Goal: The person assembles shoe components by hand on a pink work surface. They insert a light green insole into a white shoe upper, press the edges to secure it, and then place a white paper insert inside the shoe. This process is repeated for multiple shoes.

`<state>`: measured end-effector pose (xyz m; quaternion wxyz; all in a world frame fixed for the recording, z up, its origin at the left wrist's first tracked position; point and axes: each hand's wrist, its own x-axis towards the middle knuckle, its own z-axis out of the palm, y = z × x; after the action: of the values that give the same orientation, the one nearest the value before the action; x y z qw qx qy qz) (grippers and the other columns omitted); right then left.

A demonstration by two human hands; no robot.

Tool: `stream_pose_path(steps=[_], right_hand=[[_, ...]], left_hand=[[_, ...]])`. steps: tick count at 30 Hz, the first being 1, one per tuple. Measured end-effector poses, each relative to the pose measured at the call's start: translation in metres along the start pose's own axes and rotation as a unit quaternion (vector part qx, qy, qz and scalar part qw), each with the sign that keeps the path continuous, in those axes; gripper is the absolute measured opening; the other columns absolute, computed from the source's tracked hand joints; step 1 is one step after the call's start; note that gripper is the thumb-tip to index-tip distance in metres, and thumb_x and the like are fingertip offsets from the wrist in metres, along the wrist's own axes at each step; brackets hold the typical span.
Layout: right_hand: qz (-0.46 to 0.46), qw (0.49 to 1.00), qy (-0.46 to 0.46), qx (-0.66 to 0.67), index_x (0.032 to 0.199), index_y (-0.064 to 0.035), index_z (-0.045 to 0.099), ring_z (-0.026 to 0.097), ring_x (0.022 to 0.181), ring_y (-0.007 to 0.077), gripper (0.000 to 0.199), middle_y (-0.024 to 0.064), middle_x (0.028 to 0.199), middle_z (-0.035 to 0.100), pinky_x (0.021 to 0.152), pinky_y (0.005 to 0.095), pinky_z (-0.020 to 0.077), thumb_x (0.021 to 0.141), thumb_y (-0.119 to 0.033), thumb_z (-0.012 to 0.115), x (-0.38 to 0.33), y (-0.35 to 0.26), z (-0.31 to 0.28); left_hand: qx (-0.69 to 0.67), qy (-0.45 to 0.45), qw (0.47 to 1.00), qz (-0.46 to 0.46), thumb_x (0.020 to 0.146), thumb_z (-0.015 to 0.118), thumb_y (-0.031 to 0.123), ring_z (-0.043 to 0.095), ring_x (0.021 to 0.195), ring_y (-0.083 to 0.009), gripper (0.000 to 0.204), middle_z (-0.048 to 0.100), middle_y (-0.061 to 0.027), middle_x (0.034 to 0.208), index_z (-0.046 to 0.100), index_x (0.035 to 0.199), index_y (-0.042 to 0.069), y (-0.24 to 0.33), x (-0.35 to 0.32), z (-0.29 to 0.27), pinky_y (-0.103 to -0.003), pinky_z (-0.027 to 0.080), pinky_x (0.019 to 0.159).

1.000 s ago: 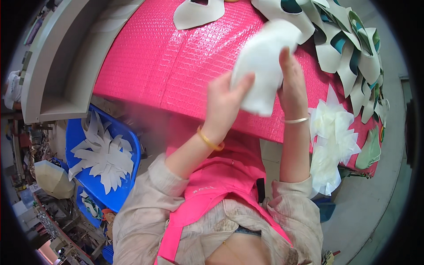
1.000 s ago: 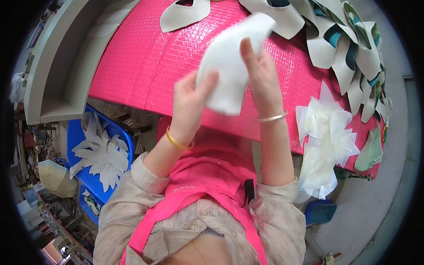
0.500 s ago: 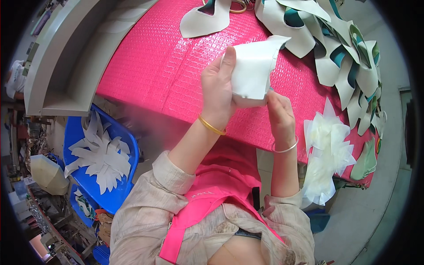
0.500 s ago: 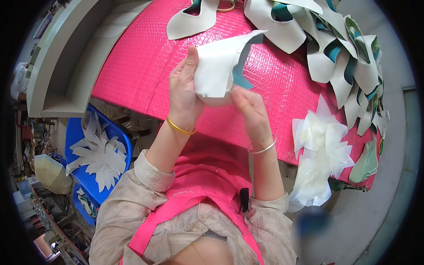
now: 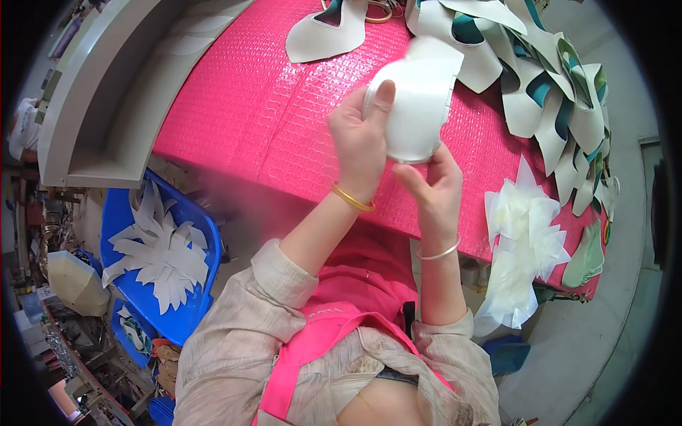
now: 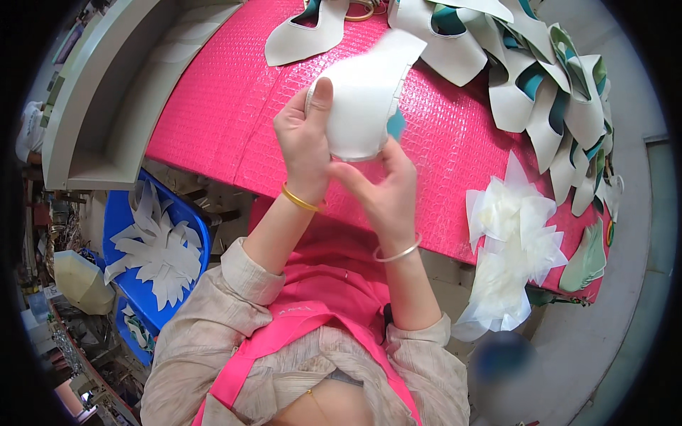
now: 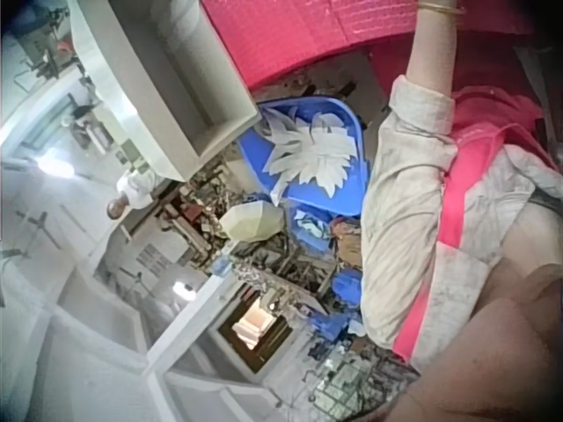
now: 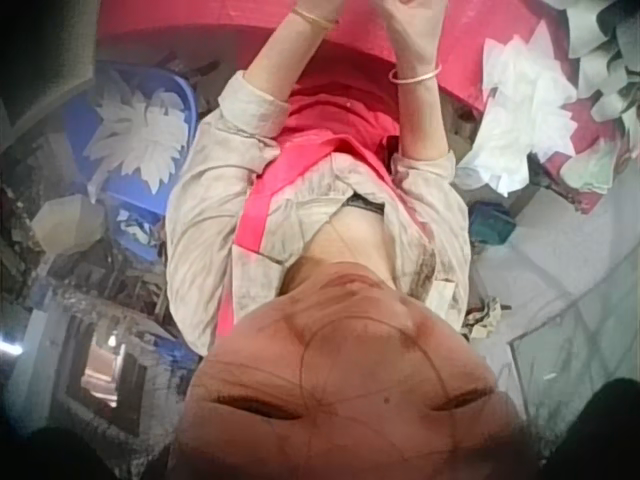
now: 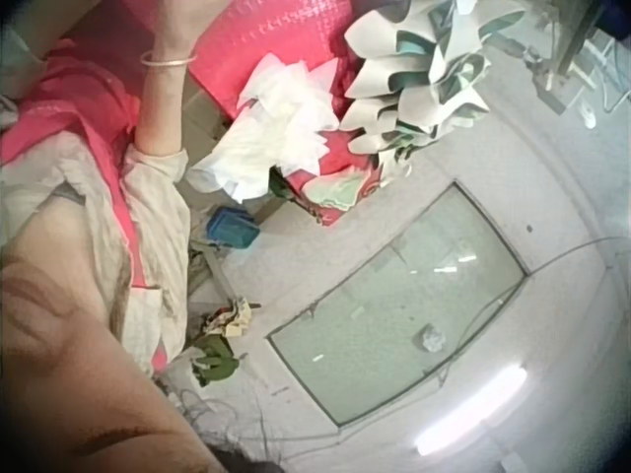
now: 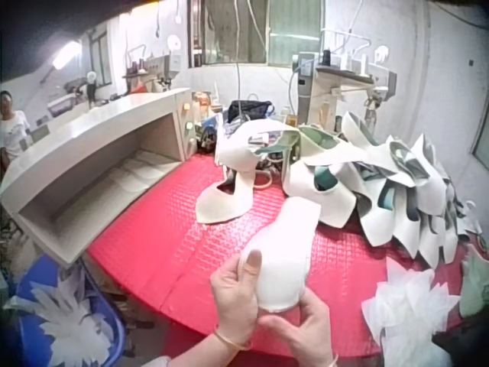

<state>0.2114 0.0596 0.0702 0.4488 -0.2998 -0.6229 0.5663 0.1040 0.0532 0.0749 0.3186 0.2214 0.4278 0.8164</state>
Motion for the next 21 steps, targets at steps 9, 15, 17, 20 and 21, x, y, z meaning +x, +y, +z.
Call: stream_pose_path(steps=[9,15,17,20,21], right_hand=[[0.053,0.983,-0.021,0.174,0.097,0.0015,0.060,0.052,0.076,0.0068,0.021,0.0021,0.086,0.060,0.071,0.0216,0.0409,0.091,-0.017,0.053,-0.001,0.013,-0.014],[0.073,0.980,0.101,0.153,0.079,-0.0045,0.057,0.048,0.065,0.0046,0.035,-0.0027,0.073,0.055,0.061,0.0203,0.0390,0.095,-0.032,0.042,0.005,0.003,-0.024],[0.054,0.988,0.083,0.117,0.071,-0.0061,0.054,0.043,0.060,0.0036,0.039,-0.0039,0.066,0.051,0.054,0.0204,0.0339,0.094,-0.035,0.043,0.012,0.010,-0.031],[0.089,0.985,0.124,-0.077,0.056,-0.0093,0.048,0.032,0.050,0.0033,0.052,-0.0063,0.055,0.041,0.044,0.0222,0.0230,0.093,-0.046,0.040,0.020,0.005,-0.024],[0.126,0.983,0.123,-0.052,0.053,-0.0094,0.046,0.029,0.048,0.0037,0.055,-0.0073,0.052,0.037,0.043,0.0230,0.0215,0.093,-0.046,0.039,0.026,0.003,-0.022]], left_hand=[[0.015,-0.048,0.999,0.005,0.083,0.064,0.024,0.055,0.059,-0.0072,0.025,0.062,-0.0029,0.070,0.063,0.083,-0.001,0.001,0.003,-0.011,-0.022,0.044,0.052],[0.204,-0.233,0.948,0.080,0.075,0.069,0.007,0.064,0.074,-0.0133,0.021,0.067,-0.0091,0.082,0.065,0.094,-0.001,-0.012,-0.058,-0.027,-0.027,0.048,0.063],[0.207,-0.215,0.952,0.062,0.075,0.067,0.006,0.064,0.075,-0.0143,0.019,0.067,-0.0099,0.080,0.066,0.093,-0.001,-0.022,-0.071,-0.023,-0.027,0.048,0.063],[0.234,-0.201,0.948,0.076,0.076,0.067,0.005,0.063,0.069,-0.0177,0.016,0.066,-0.0112,0.076,0.066,0.090,0.000,-0.030,-0.080,-0.016,-0.027,0.048,0.061],[0.253,-0.206,0.943,0.069,0.075,0.066,0.006,0.062,0.065,-0.0212,0.014,0.064,-0.0120,0.073,0.066,0.089,0.001,-0.030,-0.075,-0.017,-0.027,0.047,0.060]])
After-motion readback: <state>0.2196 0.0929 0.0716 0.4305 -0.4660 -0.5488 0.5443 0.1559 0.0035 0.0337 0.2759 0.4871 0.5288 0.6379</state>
